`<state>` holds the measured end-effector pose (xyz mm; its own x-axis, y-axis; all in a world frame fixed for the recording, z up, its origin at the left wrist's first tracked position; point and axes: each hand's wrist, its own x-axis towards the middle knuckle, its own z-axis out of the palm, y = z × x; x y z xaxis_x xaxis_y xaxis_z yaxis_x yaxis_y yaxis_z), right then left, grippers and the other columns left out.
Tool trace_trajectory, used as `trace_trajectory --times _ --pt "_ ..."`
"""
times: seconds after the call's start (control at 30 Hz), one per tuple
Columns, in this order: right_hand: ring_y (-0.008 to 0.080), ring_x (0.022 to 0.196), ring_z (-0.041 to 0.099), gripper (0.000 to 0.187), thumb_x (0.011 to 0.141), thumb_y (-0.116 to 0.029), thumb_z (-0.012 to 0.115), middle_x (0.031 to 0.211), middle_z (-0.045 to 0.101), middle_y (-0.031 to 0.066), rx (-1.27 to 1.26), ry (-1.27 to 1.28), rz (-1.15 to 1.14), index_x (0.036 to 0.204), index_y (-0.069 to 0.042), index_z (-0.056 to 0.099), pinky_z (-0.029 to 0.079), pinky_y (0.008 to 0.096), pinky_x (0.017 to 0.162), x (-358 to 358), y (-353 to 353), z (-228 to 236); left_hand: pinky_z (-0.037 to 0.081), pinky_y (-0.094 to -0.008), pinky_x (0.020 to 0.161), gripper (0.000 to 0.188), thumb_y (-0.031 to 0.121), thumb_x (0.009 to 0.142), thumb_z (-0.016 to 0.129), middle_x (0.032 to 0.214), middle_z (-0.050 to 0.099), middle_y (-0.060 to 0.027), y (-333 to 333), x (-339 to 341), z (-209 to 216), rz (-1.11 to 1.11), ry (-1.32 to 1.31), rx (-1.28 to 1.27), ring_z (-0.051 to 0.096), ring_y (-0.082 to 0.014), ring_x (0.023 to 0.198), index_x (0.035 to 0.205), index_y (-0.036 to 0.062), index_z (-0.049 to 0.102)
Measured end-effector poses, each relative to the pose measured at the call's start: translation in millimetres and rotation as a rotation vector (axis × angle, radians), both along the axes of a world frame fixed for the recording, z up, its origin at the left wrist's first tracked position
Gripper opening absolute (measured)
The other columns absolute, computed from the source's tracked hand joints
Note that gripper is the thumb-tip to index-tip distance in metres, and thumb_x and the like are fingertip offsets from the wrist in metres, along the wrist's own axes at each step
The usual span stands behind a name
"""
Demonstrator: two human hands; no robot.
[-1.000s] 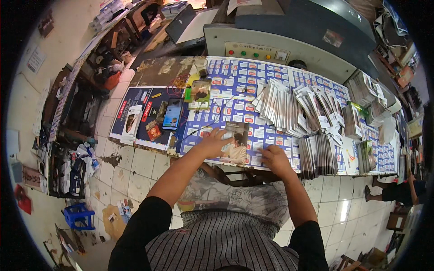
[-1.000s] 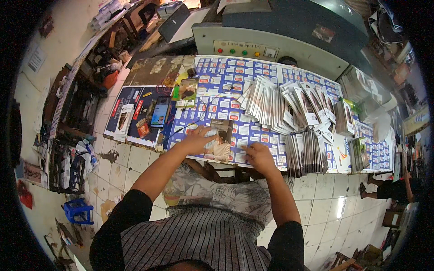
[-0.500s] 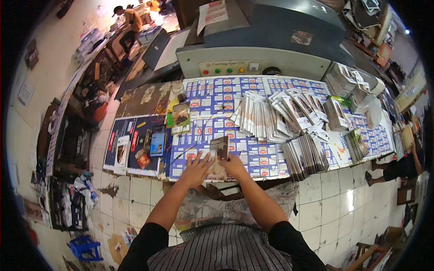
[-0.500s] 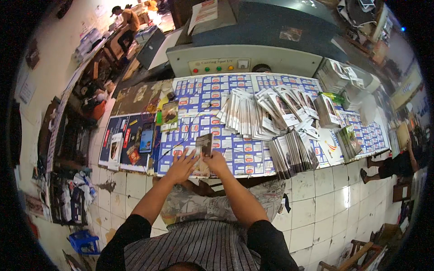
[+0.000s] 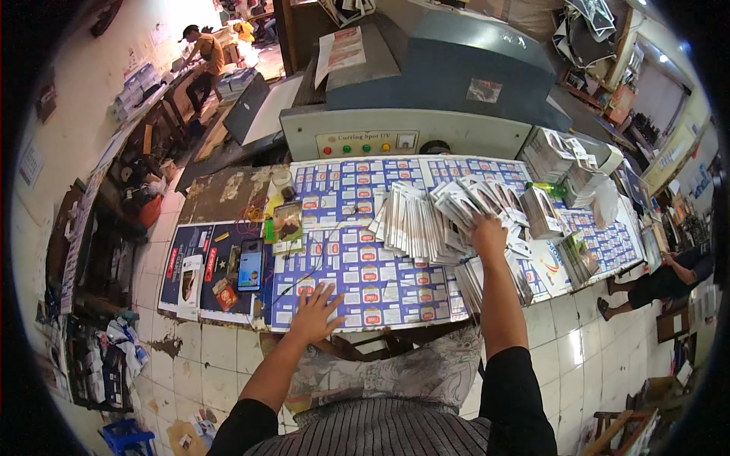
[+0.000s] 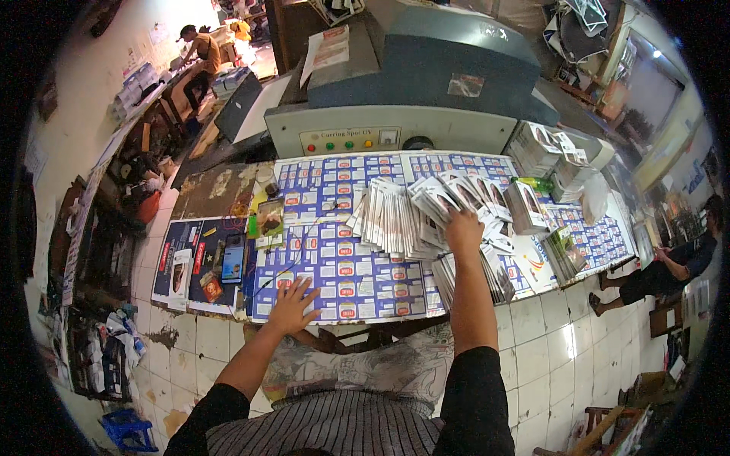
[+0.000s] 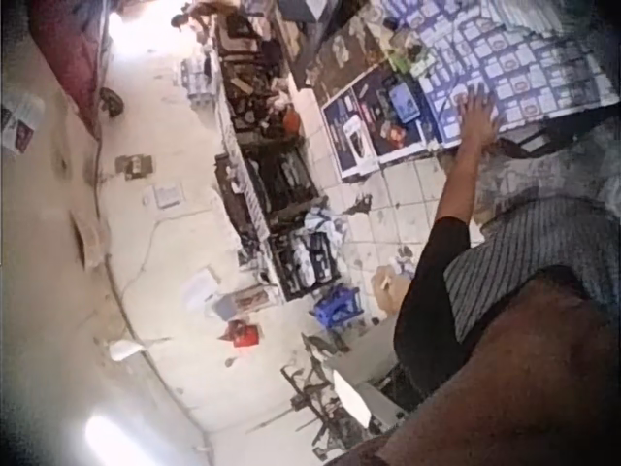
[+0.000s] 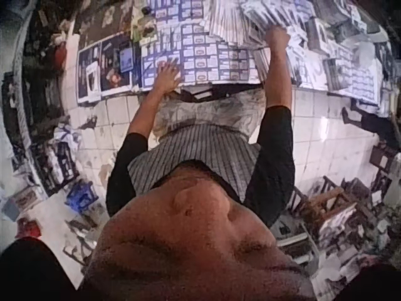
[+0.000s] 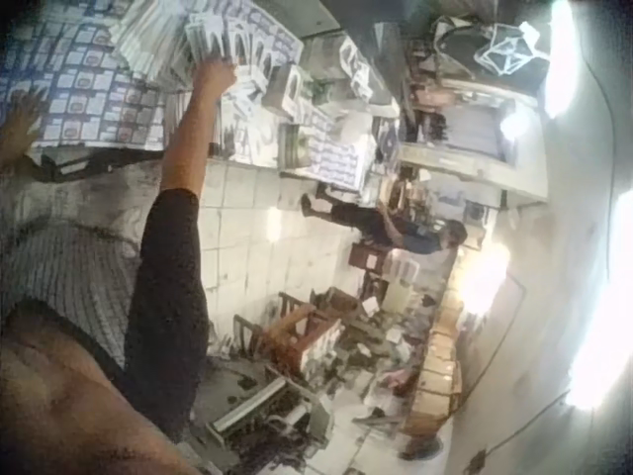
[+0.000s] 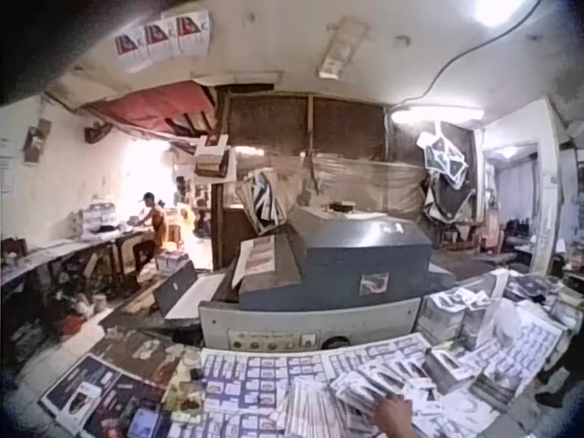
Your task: The person stacks folded printed leaflets and places them into clear plastic bags by hand on a work table.
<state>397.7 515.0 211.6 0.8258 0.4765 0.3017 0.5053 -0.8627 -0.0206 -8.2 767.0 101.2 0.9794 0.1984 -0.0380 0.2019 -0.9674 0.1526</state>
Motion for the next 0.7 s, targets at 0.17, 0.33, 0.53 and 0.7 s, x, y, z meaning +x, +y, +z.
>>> trace_trajectory --times 0.17,0.33,0.53,0.7 --pt "0.0363 0.116 0.059 0.053 0.089 -0.034 0.069 0.126 0.063 0.0171 0.393 0.043 0.099 0.132 -0.004 0.056 0.045 0.0479 0.098 -10 -12 6 0.009 -0.0623 0.119 0.064 0.062 0.099 0.038 0.162 0.027 -0.0108 3 -8 -6 0.016 -0.028 -0.022 0.019 -0.0327 0.151 0.151 0.0245 0.042" --pt "0.0425 0.125 0.051 0.067 0.091 -0.046 0.066 0.136 0.054 0.0254 0.438 0.081 -0.123 0.133 0.004 0.052 0.041 0.0464 0.107 -15 -114 -53 0.01 -0.0616 0.119 0.063 0.062 0.099 0.042 0.161 0.03 -0.011 3 1 -6 0.005 -0.086 -0.034 0.022 -0.0327 0.15 0.148 0.0233 0.046" --pt "0.0409 0.112 0.057 0.043 0.089 -0.025 0.069 0.122 0.061 0.0212 0.178 0.07 -0.073 0.124 -0.002 0.06 0.046 0.0474 0.095 -84 -170 -76 0.009 -0.0609 0.119 0.063 0.061 0.098 0.044 0.16 0.031 -0.0116 3 0 -4 0.017 -0.052 -0.05 0.02 -0.0317 0.15 0.147 0.0218 0.048" --pt "0.031 0.093 0.065 0.024 0.09 -0.006 0.064 0.099 0.068 0.0156 0.492 0.063 0.228 0.113 -0.003 0.066 0.051 0.041 0.081 -149 -123 -19 0.012 -0.0553 0.12 0.058 0.053 0.098 0.052 0.157 0.035 -0.0143 -4 4 13 0.111 -0.053 -0.175 0.026 -0.0335 0.148 0.142 0.0154 0.054"
